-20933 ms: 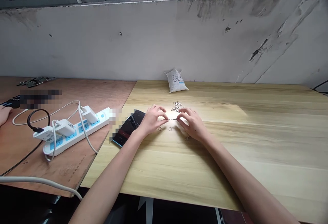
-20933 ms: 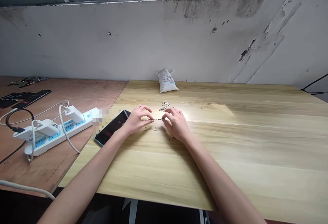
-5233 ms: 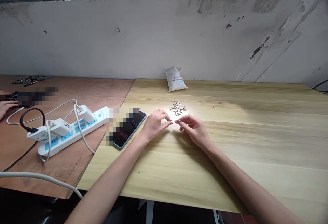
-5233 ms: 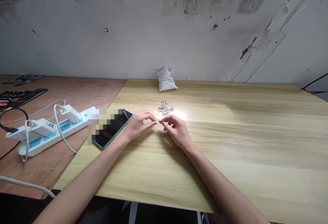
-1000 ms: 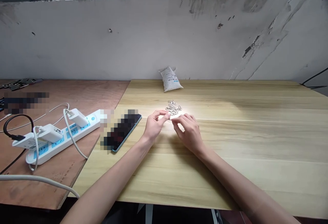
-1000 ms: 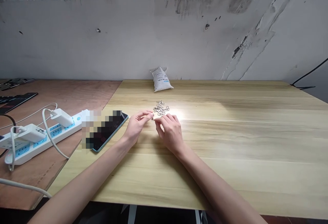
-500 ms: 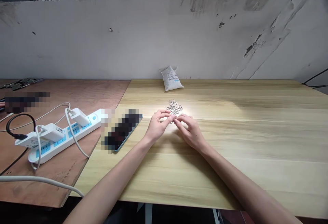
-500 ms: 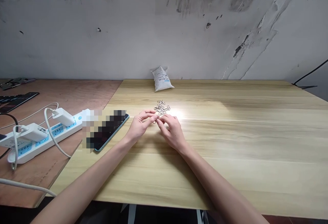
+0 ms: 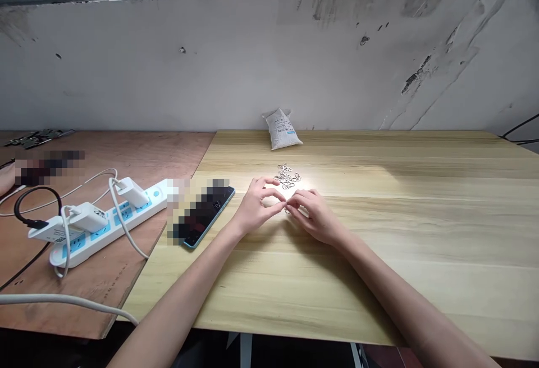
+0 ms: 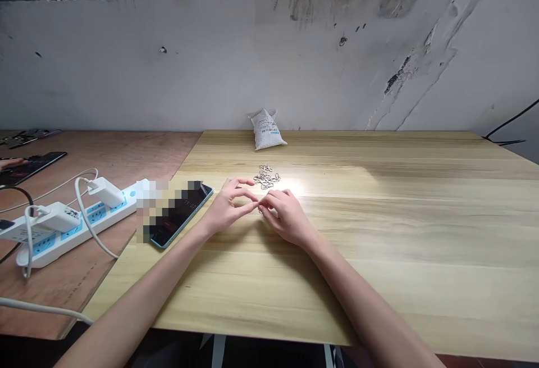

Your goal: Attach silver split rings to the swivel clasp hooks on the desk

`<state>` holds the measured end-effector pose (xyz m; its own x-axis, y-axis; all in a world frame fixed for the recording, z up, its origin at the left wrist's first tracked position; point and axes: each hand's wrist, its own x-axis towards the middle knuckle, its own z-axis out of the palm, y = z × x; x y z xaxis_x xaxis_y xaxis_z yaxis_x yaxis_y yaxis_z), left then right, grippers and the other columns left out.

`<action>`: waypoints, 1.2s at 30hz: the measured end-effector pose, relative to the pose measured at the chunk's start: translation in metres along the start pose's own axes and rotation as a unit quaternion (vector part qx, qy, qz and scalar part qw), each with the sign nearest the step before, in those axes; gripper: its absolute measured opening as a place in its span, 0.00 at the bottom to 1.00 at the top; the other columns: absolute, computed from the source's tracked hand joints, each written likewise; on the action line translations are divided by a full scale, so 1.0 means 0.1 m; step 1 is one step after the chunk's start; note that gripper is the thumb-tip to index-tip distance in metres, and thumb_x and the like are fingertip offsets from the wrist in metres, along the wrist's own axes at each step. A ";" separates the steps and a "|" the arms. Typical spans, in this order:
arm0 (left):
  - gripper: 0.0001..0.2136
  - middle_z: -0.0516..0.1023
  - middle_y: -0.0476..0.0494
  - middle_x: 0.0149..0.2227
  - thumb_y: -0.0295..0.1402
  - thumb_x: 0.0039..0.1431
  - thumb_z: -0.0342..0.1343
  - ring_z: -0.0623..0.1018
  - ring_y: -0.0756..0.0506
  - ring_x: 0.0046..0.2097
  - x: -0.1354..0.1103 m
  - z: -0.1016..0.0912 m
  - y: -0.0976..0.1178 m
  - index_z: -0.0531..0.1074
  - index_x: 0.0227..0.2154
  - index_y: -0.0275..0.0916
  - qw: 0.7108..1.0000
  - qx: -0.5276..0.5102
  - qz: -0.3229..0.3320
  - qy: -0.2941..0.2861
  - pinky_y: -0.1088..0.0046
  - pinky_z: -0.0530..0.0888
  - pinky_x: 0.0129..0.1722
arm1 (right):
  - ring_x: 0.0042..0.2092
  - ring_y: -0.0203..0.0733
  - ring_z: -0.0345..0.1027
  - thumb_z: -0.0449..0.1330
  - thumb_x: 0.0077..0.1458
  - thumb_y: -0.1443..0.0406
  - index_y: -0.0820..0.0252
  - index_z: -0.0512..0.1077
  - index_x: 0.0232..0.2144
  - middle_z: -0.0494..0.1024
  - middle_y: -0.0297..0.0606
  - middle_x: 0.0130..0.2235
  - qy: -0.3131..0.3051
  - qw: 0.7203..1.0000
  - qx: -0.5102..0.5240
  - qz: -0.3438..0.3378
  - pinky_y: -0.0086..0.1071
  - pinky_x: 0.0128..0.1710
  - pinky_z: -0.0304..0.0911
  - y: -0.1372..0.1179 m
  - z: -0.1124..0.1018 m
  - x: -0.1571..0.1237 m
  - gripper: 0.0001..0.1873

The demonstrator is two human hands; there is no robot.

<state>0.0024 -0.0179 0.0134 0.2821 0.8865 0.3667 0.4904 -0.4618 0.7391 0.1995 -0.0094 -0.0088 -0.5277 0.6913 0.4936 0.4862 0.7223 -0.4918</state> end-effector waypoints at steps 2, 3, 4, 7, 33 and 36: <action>0.02 0.73 0.43 0.49 0.31 0.56 0.63 0.68 0.41 0.57 -0.01 -0.01 -0.01 0.78 0.29 0.43 0.999 0.021 0.021 -0.022 0.55 0.64 0.60 | 0.36 0.40 0.67 0.53 0.64 0.63 0.56 0.70 0.32 0.76 0.36 0.33 -0.006 0.999 -0.026 -0.018 0.37 0.42 0.56 0.04 -0.04 -0.01 0.09; 0.02 0.73 0.43 0.49 0.31 0.56 0.63 0.68 0.41 0.57 -0.02 -0.01 -0.01 0.78 0.28 0.42 0.999 0.025 0.025 -0.033 0.55 0.65 0.60 | 0.36 0.40 0.67 0.53 0.64 0.63 0.56 0.69 0.32 0.76 0.36 0.33 -0.003 0.999 -0.034 -0.023 0.38 0.42 0.56 0.05 -0.05 -0.01 0.09; 0.03 0.73 0.43 0.49 0.31 0.56 0.63 0.68 0.41 0.57 -0.02 -0.01 -0.02 0.77 0.27 0.42 0.998 0.026 0.027 -0.043 0.56 0.65 0.60 | 0.36 0.40 0.67 0.54 0.64 0.63 0.56 0.69 0.31 0.76 0.37 0.33 -0.002 0.999 -0.039 -0.025 0.38 0.42 0.57 0.06 -0.07 -0.01 0.09; 0.03 0.73 0.43 0.49 0.32 0.56 0.62 0.68 0.41 0.57 -0.01 -0.02 -0.03 0.78 0.28 0.42 0.999 0.000 0.015 -0.052 0.56 0.64 0.60 | 0.35 0.40 0.68 0.54 0.64 0.63 0.56 0.70 0.31 0.77 0.36 0.32 0.002 0.999 -0.041 -0.028 0.37 0.41 0.57 0.06 -0.08 -0.01 0.09; 0.09 0.75 0.41 0.43 0.38 0.48 0.68 0.74 0.41 0.50 0.04 0.13 -0.07 0.78 0.25 0.37 0.962 -0.235 -0.127 0.052 0.59 0.66 0.55 | 0.29 0.38 0.63 0.51 0.65 0.67 0.60 0.70 0.26 0.73 0.35 0.25 0.076 0.976 -0.202 -0.022 0.35 0.40 0.54 -0.18 0.09 0.00 0.15; 0.10 0.77 0.41 0.43 0.39 0.48 0.68 0.75 0.41 0.51 0.05 0.08 -0.09 0.77 0.28 0.38 0.968 -0.214 -0.124 0.047 0.60 0.66 0.55 | 0.29 0.36 0.63 0.53 0.65 0.66 0.59 0.71 0.30 0.73 0.33 0.26 0.086 0.991 -0.102 0.010 0.34 0.39 0.55 -0.16 0.07 0.00 0.11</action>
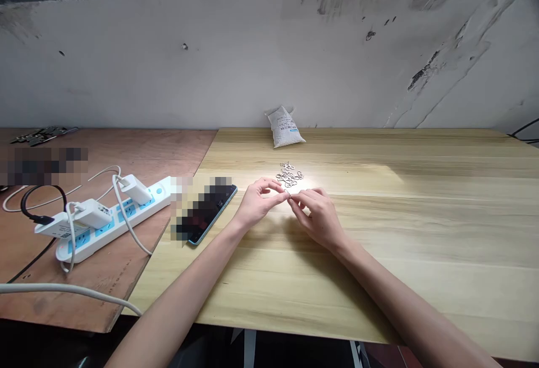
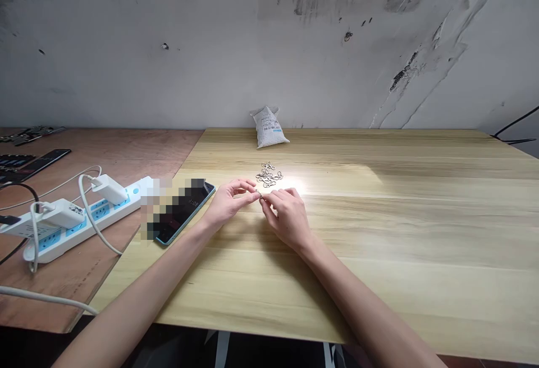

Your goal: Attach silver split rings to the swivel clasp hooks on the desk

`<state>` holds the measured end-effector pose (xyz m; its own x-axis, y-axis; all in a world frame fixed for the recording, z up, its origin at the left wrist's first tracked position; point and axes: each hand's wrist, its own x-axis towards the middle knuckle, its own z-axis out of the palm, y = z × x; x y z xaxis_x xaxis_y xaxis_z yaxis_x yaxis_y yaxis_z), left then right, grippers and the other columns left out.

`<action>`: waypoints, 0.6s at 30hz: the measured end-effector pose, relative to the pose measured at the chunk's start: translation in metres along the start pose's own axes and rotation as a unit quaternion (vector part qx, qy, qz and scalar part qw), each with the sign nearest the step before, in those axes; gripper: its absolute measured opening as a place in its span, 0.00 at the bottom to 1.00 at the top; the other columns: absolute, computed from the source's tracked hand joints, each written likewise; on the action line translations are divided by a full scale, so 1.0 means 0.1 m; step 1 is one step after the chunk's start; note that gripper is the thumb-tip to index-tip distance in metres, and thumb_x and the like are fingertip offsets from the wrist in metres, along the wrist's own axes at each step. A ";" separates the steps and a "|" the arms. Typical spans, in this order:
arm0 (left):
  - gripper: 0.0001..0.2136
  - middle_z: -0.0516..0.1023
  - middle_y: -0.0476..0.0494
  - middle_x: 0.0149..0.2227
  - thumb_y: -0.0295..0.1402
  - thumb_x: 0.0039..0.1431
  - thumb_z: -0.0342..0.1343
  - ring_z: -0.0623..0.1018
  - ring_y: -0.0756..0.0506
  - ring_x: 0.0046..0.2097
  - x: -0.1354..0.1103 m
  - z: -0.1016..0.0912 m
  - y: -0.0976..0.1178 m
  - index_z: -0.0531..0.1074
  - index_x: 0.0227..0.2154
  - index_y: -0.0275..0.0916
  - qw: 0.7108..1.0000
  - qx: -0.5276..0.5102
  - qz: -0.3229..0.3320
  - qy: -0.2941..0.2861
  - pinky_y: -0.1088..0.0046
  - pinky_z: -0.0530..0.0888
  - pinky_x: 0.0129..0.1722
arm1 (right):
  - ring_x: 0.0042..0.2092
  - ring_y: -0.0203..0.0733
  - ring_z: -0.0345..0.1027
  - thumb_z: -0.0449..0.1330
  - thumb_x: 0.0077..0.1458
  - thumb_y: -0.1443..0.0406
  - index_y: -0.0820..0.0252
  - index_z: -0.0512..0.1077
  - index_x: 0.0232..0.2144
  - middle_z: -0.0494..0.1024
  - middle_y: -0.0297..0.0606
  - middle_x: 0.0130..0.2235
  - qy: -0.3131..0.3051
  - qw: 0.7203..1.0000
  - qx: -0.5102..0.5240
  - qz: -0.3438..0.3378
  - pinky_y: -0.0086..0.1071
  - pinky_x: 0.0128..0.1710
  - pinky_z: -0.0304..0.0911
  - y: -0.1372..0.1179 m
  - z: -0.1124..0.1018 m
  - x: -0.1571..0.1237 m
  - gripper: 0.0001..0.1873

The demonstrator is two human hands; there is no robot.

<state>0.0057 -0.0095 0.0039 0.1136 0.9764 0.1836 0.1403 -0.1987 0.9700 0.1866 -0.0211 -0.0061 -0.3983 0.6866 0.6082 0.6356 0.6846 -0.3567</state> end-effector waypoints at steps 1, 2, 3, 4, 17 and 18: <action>0.10 0.77 0.42 0.44 0.40 0.49 0.67 0.75 0.41 0.51 0.01 -0.02 0.00 0.78 0.30 0.39 1.000 0.005 -0.001 -0.010 0.60 0.67 0.54 | 0.29 0.36 0.64 0.53 0.65 0.66 0.59 0.71 0.31 0.73 0.33 0.27 -0.006 0.999 0.034 0.012 0.34 0.39 0.55 0.01 -0.01 0.00 0.10; 0.11 0.77 0.42 0.45 0.40 0.50 0.67 0.75 0.41 0.51 0.01 -0.04 -0.01 0.78 0.33 0.40 1.000 0.009 0.001 -0.024 0.61 0.67 0.53 | 0.30 0.36 0.64 0.53 0.65 0.65 0.59 0.71 0.32 0.74 0.33 0.28 -0.014 0.998 0.066 0.022 0.34 0.39 0.55 0.02 -0.01 0.00 0.10; 0.11 0.78 0.42 0.45 0.41 0.52 0.66 0.75 0.42 0.51 0.01 -0.05 -0.01 0.78 0.35 0.41 0.999 0.011 0.006 -0.041 0.62 0.68 0.52 | 0.30 0.36 0.64 0.53 0.65 0.65 0.59 0.71 0.33 0.74 0.33 0.29 -0.022 0.995 0.093 0.032 0.34 0.38 0.56 0.03 -0.02 0.00 0.09; 0.11 0.78 0.42 0.45 0.41 0.54 0.64 0.75 0.42 0.51 0.01 -0.06 -0.02 0.79 0.36 0.41 0.998 0.014 0.014 -0.056 0.62 0.69 0.52 | 0.31 0.36 0.64 0.53 0.65 0.65 0.58 0.70 0.33 0.74 0.34 0.30 -0.029 0.992 0.114 0.042 0.33 0.38 0.56 0.04 -0.03 0.01 0.09; 0.04 0.78 0.44 0.41 0.35 0.58 0.62 0.74 0.43 0.48 0.01 -0.12 0.04 0.79 0.32 0.43 0.972 0.167 0.165 -0.028 0.60 0.68 0.53 | 0.33 0.39 0.66 0.53 0.64 0.57 0.57 0.73 0.32 0.73 0.37 0.33 -0.061 0.931 0.317 0.169 0.33 0.34 0.62 0.07 -0.14 0.06 0.14; 0.03 0.78 0.44 0.41 0.35 0.58 0.62 0.74 0.43 0.48 0.01 -0.12 0.04 0.79 0.32 0.43 0.964 0.191 0.182 -0.023 0.61 0.68 0.53 | 0.33 0.38 0.66 0.54 0.63 0.56 0.58 0.73 0.33 0.73 0.37 0.33 -0.064 0.921 0.338 0.182 0.32 0.34 0.63 0.09 -0.15 0.07 0.14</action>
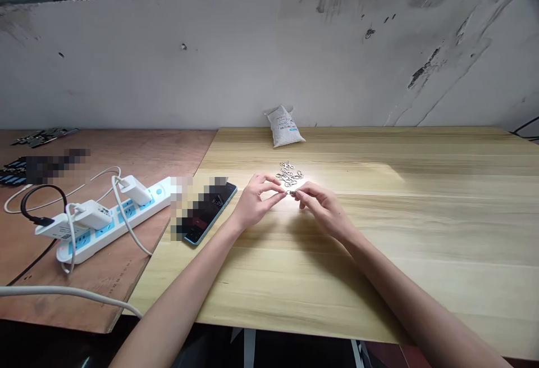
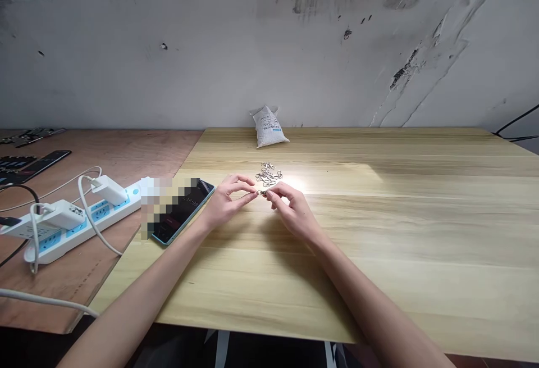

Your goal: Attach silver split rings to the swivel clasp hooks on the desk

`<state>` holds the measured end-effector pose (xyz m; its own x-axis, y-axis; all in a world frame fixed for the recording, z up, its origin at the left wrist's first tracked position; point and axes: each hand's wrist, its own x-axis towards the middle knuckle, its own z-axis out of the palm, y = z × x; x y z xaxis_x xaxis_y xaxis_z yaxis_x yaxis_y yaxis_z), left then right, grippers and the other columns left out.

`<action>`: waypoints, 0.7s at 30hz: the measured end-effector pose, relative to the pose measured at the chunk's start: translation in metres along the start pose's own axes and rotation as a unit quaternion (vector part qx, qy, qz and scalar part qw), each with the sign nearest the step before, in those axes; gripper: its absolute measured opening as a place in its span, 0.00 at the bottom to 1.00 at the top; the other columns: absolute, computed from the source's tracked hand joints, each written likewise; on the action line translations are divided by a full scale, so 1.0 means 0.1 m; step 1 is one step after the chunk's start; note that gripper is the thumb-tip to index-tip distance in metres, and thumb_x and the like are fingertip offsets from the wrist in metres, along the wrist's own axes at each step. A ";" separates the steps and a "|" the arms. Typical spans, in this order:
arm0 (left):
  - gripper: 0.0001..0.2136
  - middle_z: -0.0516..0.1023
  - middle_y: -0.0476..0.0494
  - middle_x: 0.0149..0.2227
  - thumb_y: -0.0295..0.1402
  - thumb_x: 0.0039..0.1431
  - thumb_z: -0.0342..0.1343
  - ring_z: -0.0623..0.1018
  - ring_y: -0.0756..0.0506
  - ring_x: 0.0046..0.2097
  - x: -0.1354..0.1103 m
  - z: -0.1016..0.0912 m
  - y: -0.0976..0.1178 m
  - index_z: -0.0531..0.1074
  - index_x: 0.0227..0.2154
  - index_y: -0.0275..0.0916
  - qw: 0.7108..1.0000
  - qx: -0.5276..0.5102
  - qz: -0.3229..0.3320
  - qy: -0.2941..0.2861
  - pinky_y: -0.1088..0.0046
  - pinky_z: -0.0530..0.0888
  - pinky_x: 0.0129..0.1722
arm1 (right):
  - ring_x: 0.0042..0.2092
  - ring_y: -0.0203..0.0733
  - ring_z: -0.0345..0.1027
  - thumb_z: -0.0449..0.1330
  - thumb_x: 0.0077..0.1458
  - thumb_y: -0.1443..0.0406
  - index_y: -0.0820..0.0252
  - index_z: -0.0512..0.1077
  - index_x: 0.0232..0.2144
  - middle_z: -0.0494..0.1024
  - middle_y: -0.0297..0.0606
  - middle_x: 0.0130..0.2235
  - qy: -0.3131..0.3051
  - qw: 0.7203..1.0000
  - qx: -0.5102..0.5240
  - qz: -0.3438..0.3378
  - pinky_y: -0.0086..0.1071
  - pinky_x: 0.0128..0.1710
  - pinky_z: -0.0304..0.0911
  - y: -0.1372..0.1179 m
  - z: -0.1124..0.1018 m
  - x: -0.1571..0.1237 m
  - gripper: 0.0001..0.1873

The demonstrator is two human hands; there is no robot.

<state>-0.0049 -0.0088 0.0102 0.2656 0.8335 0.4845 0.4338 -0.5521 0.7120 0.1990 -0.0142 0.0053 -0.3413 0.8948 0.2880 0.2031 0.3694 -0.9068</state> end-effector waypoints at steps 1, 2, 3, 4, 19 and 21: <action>0.03 0.78 0.45 0.41 0.35 0.59 0.61 0.73 0.43 0.48 -0.01 0.00 0.01 0.79 0.32 0.43 1.000 0.023 0.015 0.003 0.61 0.68 0.52 | 0.32 0.37 0.66 0.55 0.62 0.55 0.58 0.74 0.33 0.73 0.37 0.33 -0.003 1.000 0.018 0.011 0.32 0.33 0.63 0.01 -0.01 0.01 0.15; 0.04 0.78 0.45 0.40 0.34 0.59 0.61 0.73 0.43 0.47 -0.01 0.00 0.01 0.79 0.32 0.43 0.999 0.041 0.027 0.007 0.61 0.68 0.51 | 0.31 0.36 0.66 0.55 0.61 0.54 0.58 0.74 0.32 0.73 0.36 0.33 -0.006 0.999 0.030 0.018 0.32 0.33 0.63 0.02 -0.01 0.01 0.15; 0.04 0.77 0.45 0.40 0.34 0.60 0.60 0.73 0.43 0.47 -0.02 0.01 0.01 0.79 0.33 0.43 0.998 0.055 0.037 0.010 0.62 0.68 0.51 | 0.30 0.36 0.65 0.56 0.61 0.54 0.59 0.74 0.32 0.73 0.36 0.32 -0.008 0.999 0.037 0.026 0.31 0.32 0.63 0.02 -0.01 0.01 0.15; 0.04 0.77 0.44 0.40 0.35 0.61 0.60 0.72 0.44 0.47 -0.02 0.01 0.02 0.79 0.33 0.43 0.997 0.066 0.045 0.012 0.62 0.68 0.50 | 0.30 0.35 0.64 0.57 0.60 0.53 0.59 0.74 0.32 0.73 0.35 0.32 -0.012 0.999 0.041 0.032 0.31 0.31 0.62 0.03 -0.01 0.02 0.16; 0.06 0.77 0.44 0.40 0.34 0.61 0.59 0.71 0.43 0.46 -0.05 0.07 0.03 0.81 0.36 0.46 0.995 0.058 0.070 0.029 0.65 0.69 0.46 | 0.30 0.36 0.63 0.58 0.59 0.54 0.59 0.76 0.35 0.75 0.37 0.33 -0.039 0.998 0.045 0.026 0.30 0.29 0.62 0.03 0.07 -0.01 0.15; 0.06 0.77 0.44 0.40 0.34 0.61 0.59 0.71 0.43 0.47 -0.05 0.06 0.03 0.81 0.37 0.46 0.995 0.064 0.068 0.027 0.65 0.70 0.46 | 0.31 0.36 0.63 0.58 0.60 0.55 0.59 0.75 0.34 0.75 0.36 0.32 -0.033 0.999 0.034 0.019 0.30 0.30 0.62 0.03 0.07 -0.02 0.14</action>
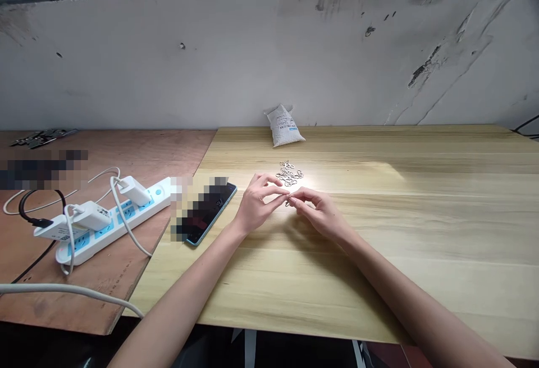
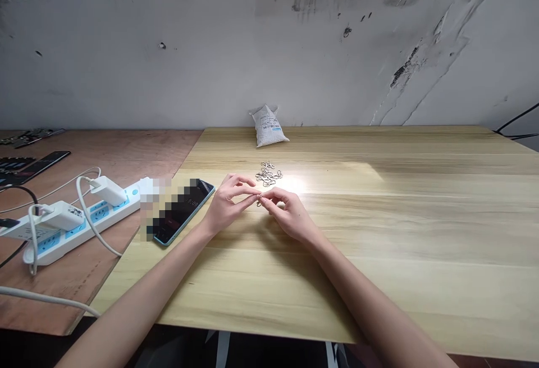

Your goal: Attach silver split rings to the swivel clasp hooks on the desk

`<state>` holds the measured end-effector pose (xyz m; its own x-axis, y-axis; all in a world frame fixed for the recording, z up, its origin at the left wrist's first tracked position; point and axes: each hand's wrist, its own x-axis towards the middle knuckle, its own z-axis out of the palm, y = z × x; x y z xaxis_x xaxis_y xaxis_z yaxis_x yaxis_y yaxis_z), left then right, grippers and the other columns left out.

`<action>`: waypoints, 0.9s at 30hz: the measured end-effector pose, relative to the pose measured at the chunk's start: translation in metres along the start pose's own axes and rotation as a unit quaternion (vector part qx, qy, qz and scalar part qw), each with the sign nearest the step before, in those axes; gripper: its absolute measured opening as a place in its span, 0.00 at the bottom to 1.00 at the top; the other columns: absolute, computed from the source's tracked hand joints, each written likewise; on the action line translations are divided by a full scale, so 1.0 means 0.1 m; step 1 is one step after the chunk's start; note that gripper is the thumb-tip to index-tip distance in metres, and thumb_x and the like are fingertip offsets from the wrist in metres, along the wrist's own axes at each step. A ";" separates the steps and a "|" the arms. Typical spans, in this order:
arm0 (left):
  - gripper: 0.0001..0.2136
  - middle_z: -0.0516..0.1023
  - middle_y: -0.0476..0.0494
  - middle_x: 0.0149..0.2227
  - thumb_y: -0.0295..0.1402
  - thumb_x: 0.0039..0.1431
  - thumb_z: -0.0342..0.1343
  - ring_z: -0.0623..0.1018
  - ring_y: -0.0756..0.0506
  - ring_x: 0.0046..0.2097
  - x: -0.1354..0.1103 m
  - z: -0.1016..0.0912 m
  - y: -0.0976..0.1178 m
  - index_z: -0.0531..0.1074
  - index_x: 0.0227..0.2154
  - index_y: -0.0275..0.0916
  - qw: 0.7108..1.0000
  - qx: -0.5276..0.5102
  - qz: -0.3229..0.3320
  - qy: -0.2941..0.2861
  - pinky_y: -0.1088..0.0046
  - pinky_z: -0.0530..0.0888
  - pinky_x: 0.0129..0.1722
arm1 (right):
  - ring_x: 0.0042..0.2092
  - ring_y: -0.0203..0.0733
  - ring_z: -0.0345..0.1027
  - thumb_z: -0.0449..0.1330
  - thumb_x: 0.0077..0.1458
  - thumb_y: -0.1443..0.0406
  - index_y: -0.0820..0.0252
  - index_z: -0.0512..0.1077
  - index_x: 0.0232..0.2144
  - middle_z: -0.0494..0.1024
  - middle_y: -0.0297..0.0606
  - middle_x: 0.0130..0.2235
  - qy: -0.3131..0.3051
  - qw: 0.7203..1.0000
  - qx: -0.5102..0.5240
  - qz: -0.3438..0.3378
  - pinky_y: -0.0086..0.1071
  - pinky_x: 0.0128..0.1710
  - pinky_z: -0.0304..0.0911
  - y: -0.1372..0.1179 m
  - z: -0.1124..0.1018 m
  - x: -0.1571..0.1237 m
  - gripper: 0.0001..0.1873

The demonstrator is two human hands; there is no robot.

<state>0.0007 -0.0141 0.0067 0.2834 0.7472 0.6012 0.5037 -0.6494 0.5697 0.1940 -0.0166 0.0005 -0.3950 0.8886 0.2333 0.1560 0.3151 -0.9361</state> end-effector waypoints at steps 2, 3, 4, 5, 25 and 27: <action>0.06 0.77 0.43 0.41 0.34 0.61 0.59 0.71 0.43 0.47 0.00 0.00 -0.01 0.80 0.37 0.46 1.000 0.007 0.004 -0.013 0.65 0.70 0.47 | 0.32 0.36 0.64 0.57 0.61 0.56 0.58 0.74 0.33 0.75 0.36 0.32 0.017 0.999 -0.029 -0.009 0.30 0.30 0.62 -0.01 -0.01 0.00 0.13; 0.06 0.76 0.43 0.41 0.33 0.61 0.59 0.71 0.43 0.48 0.00 -0.01 -0.01 0.80 0.38 0.45 1.000 0.009 0.007 -0.021 0.65 0.70 0.48 | 0.32 0.37 0.64 0.57 0.61 0.57 0.58 0.74 0.32 0.75 0.36 0.32 0.026 0.998 -0.049 -0.015 0.30 0.30 0.62 -0.02 -0.02 0.00 0.13; 0.06 0.76 0.43 0.42 0.33 0.61 0.59 0.71 0.43 0.48 0.01 -0.01 -0.01 0.80 0.39 0.45 0.999 0.009 0.010 -0.029 0.64 0.70 0.49 | 0.32 0.37 0.65 0.57 0.61 0.58 0.58 0.73 0.31 0.74 0.36 0.31 0.035 0.997 -0.071 -0.024 0.30 0.30 0.61 -0.02 -0.02 -0.01 0.12; 0.07 0.76 0.43 0.42 0.32 0.61 0.59 0.71 0.43 0.48 0.01 -0.01 -0.01 0.79 0.40 0.45 0.999 0.008 0.013 -0.036 0.63 0.70 0.49 | 0.32 0.37 0.65 0.56 0.61 0.59 0.58 0.73 0.30 0.74 0.36 0.31 0.041 0.994 -0.095 -0.036 0.30 0.30 0.61 -0.03 -0.03 -0.01 0.11; 0.03 0.76 0.43 0.43 0.33 0.59 0.60 0.72 0.42 0.48 0.01 -0.01 0.02 0.79 0.31 0.43 0.998 -0.008 0.015 -0.061 0.62 0.70 0.51 | 0.29 0.35 0.65 0.57 0.59 0.65 0.57 0.72 0.27 0.75 0.34 0.30 0.075 0.968 -0.213 -0.109 0.34 0.35 0.60 -0.01 -0.02 -0.02 0.09; 0.02 0.76 0.43 0.43 0.32 0.58 0.61 0.72 0.42 0.49 0.01 -0.01 0.03 0.78 0.30 0.43 0.997 -0.014 0.002 -0.073 0.61 0.70 0.51 | 0.30 0.37 0.66 0.57 0.59 0.64 0.57 0.72 0.27 0.75 0.34 0.29 0.072 0.974 -0.186 -0.103 0.33 0.33 0.60 -0.02 -0.01 -0.02 0.09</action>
<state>0.0018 -0.0154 0.0092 0.4031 0.7552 0.5169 0.4789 -0.6554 0.5840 0.1954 -0.0189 0.0017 -0.3248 0.8234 0.4653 0.4159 0.5663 -0.7116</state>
